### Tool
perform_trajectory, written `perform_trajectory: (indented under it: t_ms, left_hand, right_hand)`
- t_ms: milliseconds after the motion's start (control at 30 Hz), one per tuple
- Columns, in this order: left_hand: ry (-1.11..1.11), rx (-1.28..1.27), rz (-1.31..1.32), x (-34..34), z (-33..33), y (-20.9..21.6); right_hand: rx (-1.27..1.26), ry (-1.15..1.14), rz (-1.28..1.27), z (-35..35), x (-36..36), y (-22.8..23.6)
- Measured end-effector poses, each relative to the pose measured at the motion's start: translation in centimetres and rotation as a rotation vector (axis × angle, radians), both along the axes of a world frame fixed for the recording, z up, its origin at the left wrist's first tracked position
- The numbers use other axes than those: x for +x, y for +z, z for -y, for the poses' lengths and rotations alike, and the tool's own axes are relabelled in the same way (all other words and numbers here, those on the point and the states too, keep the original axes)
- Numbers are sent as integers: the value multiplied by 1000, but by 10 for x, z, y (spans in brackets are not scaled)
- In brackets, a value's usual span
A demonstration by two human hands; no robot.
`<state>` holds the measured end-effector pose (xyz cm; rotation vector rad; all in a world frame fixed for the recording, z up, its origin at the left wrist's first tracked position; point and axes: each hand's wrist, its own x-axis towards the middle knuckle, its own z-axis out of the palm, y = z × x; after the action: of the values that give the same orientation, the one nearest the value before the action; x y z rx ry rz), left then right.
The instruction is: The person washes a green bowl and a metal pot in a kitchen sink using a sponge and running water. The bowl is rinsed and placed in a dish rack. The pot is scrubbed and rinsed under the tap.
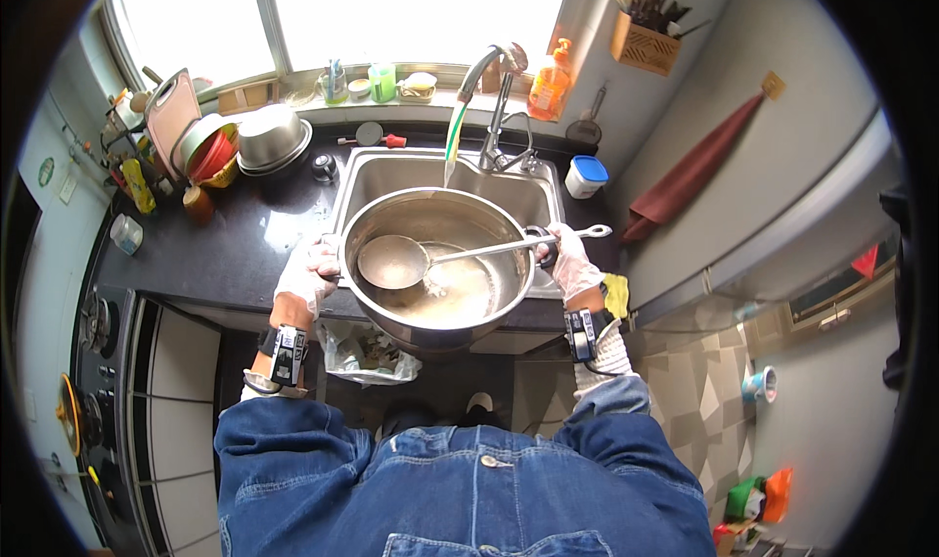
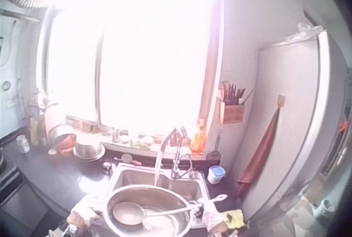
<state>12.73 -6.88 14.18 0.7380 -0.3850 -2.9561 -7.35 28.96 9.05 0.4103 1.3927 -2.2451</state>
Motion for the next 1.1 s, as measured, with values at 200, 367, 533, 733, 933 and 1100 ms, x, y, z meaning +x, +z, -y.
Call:
perform_trajectory:
  t_ms: [200,367,533,733,933,1100]
  left_hand:
    - [18,-63,-19,-30,-11,-36]
    - [70,59,-1,-54,-2,-64]
    - [105,29,-1,-63,4,-70]
    - [117,-22,5,-65,-6,-72]
    - [2,-1233,-180,-65,-26,-75]
    - [243,5,274,-69,-46,-54]
  right_hand:
    - [-105,38,8,14,-72,-26]
    - [-15,50,66,23,-90,-37]
    - [-29,63,51,33,-96,-42]
    - [-25,193,47,33,-120,-62]
    - [-43,275,114,33,-139,-74]
    - [-61,296,104,37,-143,-76]
